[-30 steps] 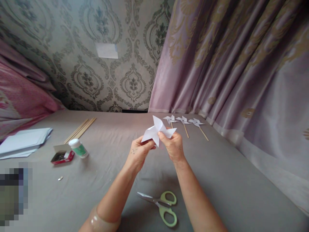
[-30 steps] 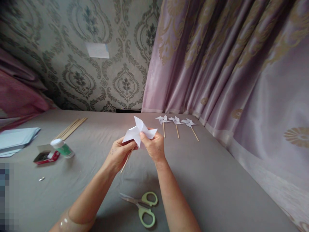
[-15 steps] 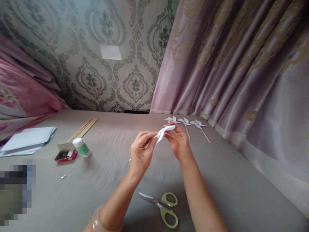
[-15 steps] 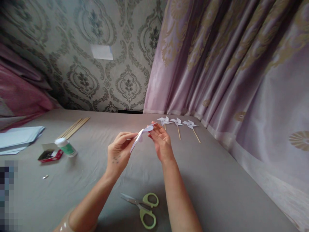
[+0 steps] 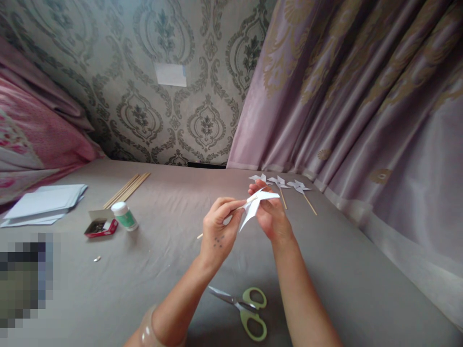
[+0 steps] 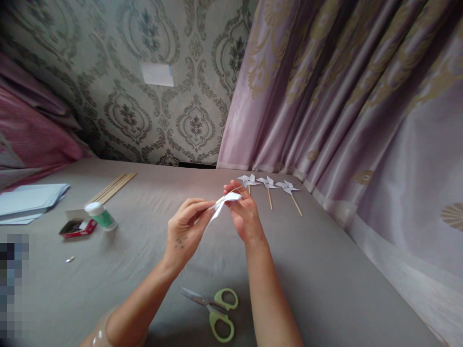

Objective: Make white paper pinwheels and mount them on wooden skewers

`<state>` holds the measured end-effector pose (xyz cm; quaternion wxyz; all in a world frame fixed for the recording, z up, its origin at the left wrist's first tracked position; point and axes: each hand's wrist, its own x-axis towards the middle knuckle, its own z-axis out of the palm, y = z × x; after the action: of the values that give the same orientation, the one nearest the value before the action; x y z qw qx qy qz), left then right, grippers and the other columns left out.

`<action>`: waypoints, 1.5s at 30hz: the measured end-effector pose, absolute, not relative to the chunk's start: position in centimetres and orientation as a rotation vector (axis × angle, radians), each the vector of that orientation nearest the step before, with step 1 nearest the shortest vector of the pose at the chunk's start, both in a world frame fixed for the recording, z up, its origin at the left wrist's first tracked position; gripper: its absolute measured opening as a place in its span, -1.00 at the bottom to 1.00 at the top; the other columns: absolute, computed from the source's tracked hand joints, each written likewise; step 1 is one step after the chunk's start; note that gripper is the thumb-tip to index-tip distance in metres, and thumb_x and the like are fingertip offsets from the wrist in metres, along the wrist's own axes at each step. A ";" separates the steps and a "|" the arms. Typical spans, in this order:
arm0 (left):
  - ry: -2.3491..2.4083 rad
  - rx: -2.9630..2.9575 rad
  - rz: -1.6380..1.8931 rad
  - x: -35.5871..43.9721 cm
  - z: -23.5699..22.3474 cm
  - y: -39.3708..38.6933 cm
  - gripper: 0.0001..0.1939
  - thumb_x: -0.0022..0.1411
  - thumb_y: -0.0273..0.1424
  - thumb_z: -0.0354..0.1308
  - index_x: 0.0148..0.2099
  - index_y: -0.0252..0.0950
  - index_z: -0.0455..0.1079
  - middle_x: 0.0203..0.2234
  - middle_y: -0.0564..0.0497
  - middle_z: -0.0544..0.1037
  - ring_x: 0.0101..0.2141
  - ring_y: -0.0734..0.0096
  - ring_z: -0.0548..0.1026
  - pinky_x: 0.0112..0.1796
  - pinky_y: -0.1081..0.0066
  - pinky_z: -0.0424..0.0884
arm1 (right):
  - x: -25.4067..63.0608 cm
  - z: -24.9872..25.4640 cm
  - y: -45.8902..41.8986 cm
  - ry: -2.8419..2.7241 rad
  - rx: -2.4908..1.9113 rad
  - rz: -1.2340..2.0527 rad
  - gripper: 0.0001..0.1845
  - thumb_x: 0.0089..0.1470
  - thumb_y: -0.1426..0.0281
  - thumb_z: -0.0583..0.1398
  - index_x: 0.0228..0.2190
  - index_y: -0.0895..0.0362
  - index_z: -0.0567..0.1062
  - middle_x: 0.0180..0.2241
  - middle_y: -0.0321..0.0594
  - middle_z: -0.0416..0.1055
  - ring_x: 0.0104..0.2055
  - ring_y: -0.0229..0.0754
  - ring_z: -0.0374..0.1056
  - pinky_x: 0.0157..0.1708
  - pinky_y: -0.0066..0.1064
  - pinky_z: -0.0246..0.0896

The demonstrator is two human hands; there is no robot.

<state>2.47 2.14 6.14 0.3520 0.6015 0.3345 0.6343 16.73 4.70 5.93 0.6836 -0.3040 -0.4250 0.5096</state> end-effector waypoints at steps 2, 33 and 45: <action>0.822 1.512 1.611 2.5 6.3 2.1 -0.87 0.12 -0.40 0.21 -0.27 -0.24 0.56 -0.35 -0.03 0.49 -0.33 0.42 0.44 -0.30 0.50 0.36 | 16.7 5.8 4.7 -0.941 -0.648 1.197 -0.53 -0.35 0.24 0.42 -0.27 -0.02 0.53 -0.25 -0.30 0.48 -0.16 -0.19 0.36 -0.10 -0.34 0.26; 0.699 1.025 1.319 2.5 5.8 3.3 -0.78 -0.19 -0.34 0.40 -0.42 -0.32 0.56 -0.53 0.02 0.52 -0.46 0.44 0.40 -0.35 0.42 0.38 | 16.3 6.5 3.7 -1.052 -0.857 1.147 -0.76 -0.24 0.28 0.39 -0.45 0.12 0.58 -0.42 -0.27 0.54 -0.37 -0.18 0.41 -0.28 -0.31 0.33; 0.732 1.042 1.184 2.0 5.3 4.0 -0.67 -0.17 -0.29 0.40 -0.31 -0.35 0.57 -0.45 -0.05 0.57 -0.43 0.41 0.44 -0.32 0.41 0.39 | 16.2 6.6 4.1 -0.925 -0.833 1.121 -0.75 -0.26 0.31 0.39 -0.43 0.13 0.58 -0.38 -0.25 0.57 -0.31 -0.14 0.45 -0.17 -0.28 0.33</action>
<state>2.01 3.96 5.31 0.6454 0.4577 0.3216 0.5202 16.19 4.09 6.63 0.6692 -0.3693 -0.4104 0.4973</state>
